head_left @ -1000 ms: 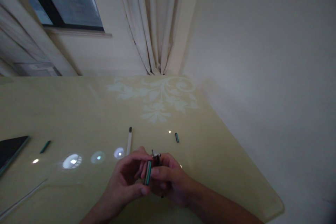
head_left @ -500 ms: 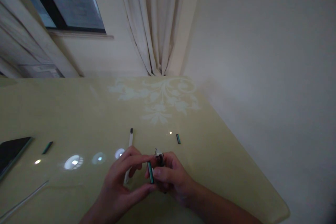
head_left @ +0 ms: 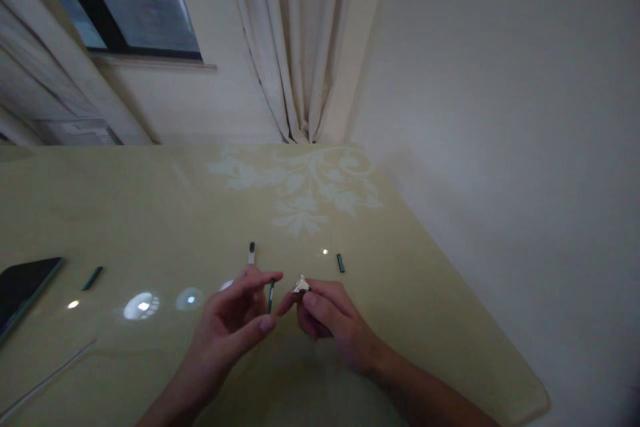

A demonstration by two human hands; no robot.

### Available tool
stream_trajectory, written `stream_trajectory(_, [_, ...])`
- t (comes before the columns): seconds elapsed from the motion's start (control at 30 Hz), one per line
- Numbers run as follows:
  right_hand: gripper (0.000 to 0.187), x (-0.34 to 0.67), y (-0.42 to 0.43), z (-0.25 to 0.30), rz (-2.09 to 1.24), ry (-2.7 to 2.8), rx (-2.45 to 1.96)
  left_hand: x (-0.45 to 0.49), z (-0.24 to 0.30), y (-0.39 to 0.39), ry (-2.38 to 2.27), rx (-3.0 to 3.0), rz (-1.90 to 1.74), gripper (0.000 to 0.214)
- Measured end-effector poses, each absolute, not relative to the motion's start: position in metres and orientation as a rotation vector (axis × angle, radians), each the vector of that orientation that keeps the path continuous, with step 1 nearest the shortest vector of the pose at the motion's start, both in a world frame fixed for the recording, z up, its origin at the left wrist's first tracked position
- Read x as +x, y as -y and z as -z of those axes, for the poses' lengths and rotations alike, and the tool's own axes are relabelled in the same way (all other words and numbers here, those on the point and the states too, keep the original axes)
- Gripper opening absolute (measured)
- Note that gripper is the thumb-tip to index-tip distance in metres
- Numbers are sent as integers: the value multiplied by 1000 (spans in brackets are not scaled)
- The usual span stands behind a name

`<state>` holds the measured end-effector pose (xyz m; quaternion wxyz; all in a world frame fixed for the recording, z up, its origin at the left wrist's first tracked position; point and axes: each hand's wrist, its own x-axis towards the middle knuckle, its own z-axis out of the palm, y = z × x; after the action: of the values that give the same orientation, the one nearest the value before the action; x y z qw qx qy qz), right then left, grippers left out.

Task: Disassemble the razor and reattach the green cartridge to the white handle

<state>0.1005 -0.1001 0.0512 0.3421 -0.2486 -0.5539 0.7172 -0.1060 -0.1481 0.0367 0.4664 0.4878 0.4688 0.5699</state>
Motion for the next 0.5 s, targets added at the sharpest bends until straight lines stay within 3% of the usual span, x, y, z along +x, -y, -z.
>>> stream_trajectory(0.17, [62,104,102,-51,-1872,1542,-613,-100,-20,148,-1027,791,-1359,50])
stream_trajectory(0.5, [64,99,106,-49,-1933,1531,-559,-93,-9,151,-762,795,-1320,51])
